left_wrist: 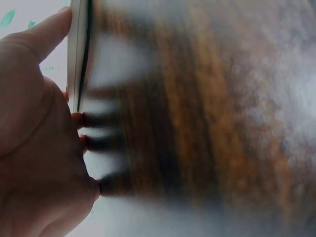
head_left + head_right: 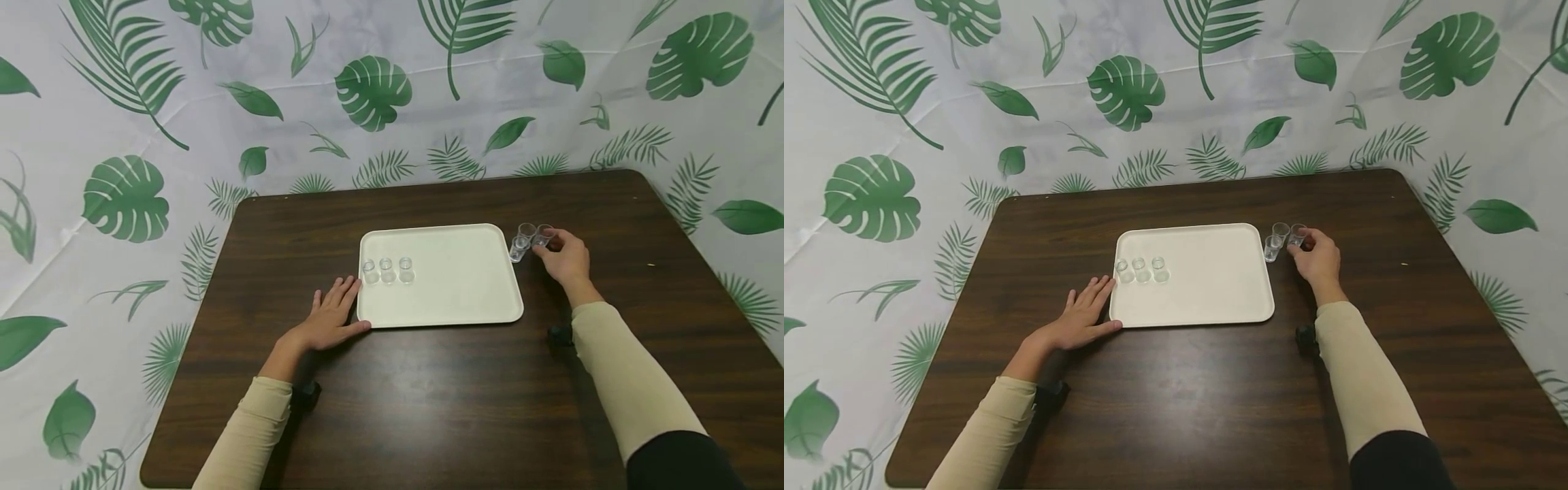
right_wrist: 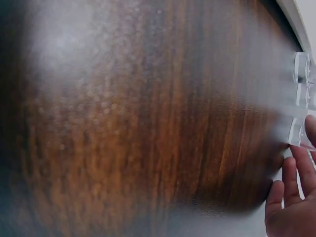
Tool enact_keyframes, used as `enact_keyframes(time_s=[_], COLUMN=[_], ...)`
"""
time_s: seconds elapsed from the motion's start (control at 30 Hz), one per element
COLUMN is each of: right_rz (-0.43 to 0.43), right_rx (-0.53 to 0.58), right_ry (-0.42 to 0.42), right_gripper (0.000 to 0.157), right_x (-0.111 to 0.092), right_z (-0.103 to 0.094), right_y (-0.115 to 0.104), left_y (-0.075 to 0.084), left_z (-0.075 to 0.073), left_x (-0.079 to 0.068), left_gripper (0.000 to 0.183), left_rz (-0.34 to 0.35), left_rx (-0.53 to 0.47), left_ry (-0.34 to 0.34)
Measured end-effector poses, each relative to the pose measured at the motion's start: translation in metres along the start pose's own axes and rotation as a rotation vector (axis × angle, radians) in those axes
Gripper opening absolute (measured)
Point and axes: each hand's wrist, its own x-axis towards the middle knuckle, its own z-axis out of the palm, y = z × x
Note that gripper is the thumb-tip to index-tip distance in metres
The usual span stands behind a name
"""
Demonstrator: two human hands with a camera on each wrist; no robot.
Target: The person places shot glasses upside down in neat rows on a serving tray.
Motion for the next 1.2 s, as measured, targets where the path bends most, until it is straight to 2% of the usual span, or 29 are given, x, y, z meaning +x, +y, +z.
enact_keyframes(time_s=[0.47, 0.9, 1.07, 1.2], right_rz=[-0.006, -0.004, 0.014, 0.023], right_rx=[0.008, 0.027, 0.034, 0.061], right_ry=[0.025, 0.044, 0.075, 0.14], right_gripper=[0.04, 0.039, 0.039, 0.039], right_x=[-0.003, -0.003, -0.003, -0.002], right_z=[0.004, 0.002, -0.004, -0.01], right_y=[-0.001, 0.004, 0.004, 0.001], left_y=[-0.006, 0.004, 0.004, 0.004], left_z=[0.003, -0.004, -0.005, -0.005], left_x=[0.002, -0.001, -0.002, -0.003], left_gripper=[0.094, 0.092, 0.091, 0.091], left_rz=[-0.012, -0.015, -0.012, -0.016], left_rx=[0.008, 0.013, 0.006, 0.005], left_ry=[0.003, 0.0, -0.006, -0.005])
